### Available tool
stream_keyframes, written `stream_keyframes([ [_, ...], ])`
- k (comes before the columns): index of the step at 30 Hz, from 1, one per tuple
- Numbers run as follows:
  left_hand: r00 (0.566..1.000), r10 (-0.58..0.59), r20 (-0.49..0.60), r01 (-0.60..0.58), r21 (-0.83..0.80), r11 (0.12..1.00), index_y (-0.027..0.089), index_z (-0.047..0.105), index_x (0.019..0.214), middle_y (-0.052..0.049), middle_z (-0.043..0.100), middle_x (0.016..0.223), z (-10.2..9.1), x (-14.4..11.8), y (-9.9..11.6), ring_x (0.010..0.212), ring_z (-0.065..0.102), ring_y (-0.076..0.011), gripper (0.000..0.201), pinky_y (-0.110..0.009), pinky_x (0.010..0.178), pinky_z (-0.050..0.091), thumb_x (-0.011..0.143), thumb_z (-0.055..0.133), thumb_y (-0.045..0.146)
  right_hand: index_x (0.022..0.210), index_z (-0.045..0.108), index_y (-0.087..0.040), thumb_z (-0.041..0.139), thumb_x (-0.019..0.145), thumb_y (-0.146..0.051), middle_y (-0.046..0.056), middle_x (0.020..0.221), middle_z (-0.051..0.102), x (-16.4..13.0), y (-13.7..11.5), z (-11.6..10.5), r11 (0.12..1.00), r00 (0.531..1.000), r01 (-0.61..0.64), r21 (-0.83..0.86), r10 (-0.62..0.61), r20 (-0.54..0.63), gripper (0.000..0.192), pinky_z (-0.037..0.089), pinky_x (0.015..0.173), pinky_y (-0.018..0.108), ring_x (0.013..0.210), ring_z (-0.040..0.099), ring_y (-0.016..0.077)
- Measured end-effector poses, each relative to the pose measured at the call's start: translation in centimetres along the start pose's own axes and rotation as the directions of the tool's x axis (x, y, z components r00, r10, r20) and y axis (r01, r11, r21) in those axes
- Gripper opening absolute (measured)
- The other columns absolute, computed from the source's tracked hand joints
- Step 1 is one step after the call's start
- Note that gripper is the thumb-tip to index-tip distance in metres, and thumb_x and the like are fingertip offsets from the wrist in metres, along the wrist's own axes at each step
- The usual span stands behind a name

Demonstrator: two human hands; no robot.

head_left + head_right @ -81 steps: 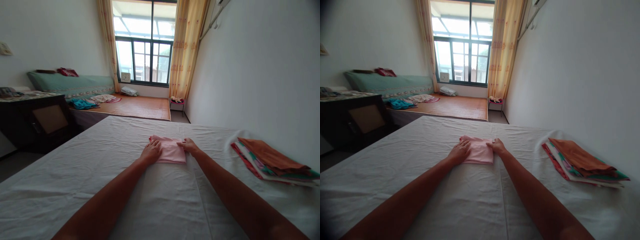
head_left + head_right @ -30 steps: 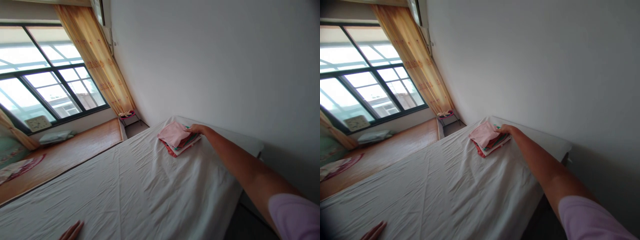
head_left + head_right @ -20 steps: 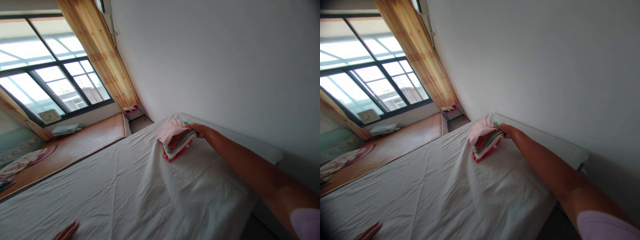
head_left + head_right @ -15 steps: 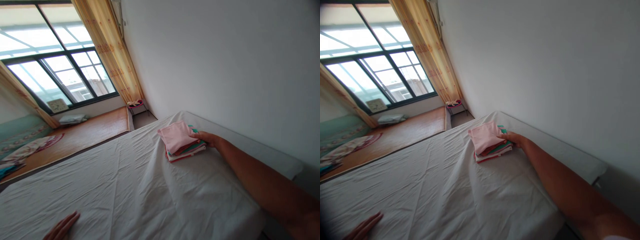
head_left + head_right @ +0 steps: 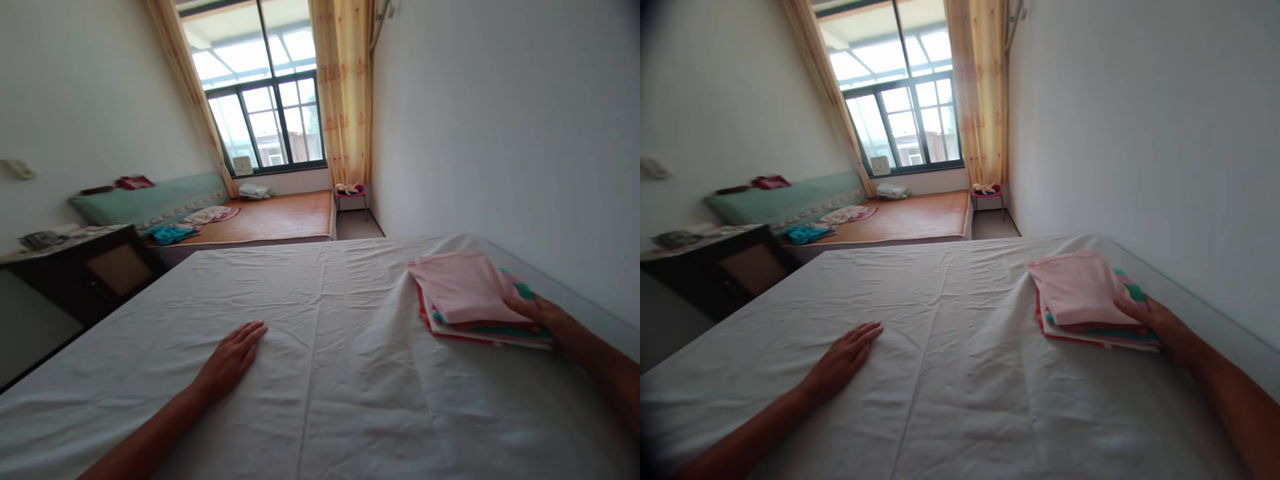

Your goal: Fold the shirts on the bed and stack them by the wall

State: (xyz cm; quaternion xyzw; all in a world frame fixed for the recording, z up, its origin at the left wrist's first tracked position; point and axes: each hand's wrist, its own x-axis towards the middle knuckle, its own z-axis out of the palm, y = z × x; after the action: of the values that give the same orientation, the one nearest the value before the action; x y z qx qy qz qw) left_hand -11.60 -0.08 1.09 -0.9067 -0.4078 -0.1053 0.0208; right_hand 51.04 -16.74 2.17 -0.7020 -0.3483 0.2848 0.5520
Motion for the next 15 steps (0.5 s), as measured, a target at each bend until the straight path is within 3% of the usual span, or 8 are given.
stream_keyframes([
  [2,1.000,0.005,-0.022,-0.005,-0.014,1.000,0.024,0.048,0.135,-0.003,0.047,0.142,0.0,-0.4,0.2,0.132,0.039,-0.0202,0.043,-0.040,0.112,0.032,0.094,0.034,0.028,0.093,0.066,-0.039,0.063,0.066,-0.055,0.015,0.083,0.073,-0.2,-0.7,0.4,0.977,0.976,-0.206,0.063,0.200,0.090,0.032,0.053,0.058,0.045,0.063,0.069,0.0312],
  [4,0.999,0.008,-0.050,-0.010,-0.033,0.999,0.024,0.050,0.133,-0.004,0.048,0.140,0.1,-0.7,0.2,0.131,0.040,-0.0208,0.042,-0.041,0.111,0.033,0.093,0.035,0.026,0.094,0.066,-0.038,0.063,0.067,-0.054,0.017,0.089,0.072,-0.5,-2.7,1.6,0.957,0.955,-0.271,0.102,0.254,0.152,0.032,0.052,0.059,0.046,0.062,0.068,0.0305],
  [6,0.997,0.005,-0.077,-0.010,-0.060,0.998,0.024,0.051,0.132,-0.005,0.049,0.139,0.4,-1.1,0.1,0.130,0.041,-0.0217,0.042,-0.042,0.110,0.034,0.093,0.037,0.024,0.098,0.066,-0.037,0.065,0.067,-0.048,0.018,0.097,0.071,-1.1,-5.9,3.8,0.974,0.975,-0.180,0.136,0.158,0.159,0.033,0.051,0.061,0.044,0.065,0.069,0.0287],
  [9,0.995,-0.001,-0.100,-0.013,-0.136,0.991,0.022,0.053,0.130,-0.008,0.052,0.137,0.4,-1.2,-0.1,0.129,0.043,-0.0233,0.041,-0.044,0.109,0.034,0.091,0.041,0.023,0.104,0.065,-0.033,0.069,0.066,-0.039,0.016,0.103,0.070,-2.9,-12.0,8.9,0.982,0.984,0.018,0.189,-0.051,0.172,0.039,0.052,0.062,0.038,0.074,0.069,0.0277],
  [13,0.988,-0.024,-0.151,-0.034,-0.375,0.926,0.019,0.056,0.126,-0.010,0.058,0.129,-1.8,-1.1,0.1,0.122,0.050,-0.0213,0.037,-0.040,0.105,0.040,0.092,0.043,0.028,0.117,0.059,-0.025,0.071,0.069,-0.044,0.013,0.089,0.071,-7.2,-18.8,17.9,0.972,0.923,0.210,0.102,-0.232,0.308,0.053,0.050,0.051,0.033,0.064,0.066,0.0250],
  [15,0.969,-0.068,-0.238,-0.056,-0.475,0.878,0.019,0.053,0.128,-0.010,0.056,0.130,-3.7,-1.3,0.3,0.123,0.049,-0.0196,0.038,-0.038,0.106,0.039,0.095,0.038,0.029,0.122,0.055,-0.025,0.071,0.069,-0.046,0.008,0.086,0.070,-9.4,-20.6,23.0,0.927,0.854,0.374,0.014,-0.350,0.385,0.059,0.052,0.055,0.033,0.065,0.065,0.0233],
])
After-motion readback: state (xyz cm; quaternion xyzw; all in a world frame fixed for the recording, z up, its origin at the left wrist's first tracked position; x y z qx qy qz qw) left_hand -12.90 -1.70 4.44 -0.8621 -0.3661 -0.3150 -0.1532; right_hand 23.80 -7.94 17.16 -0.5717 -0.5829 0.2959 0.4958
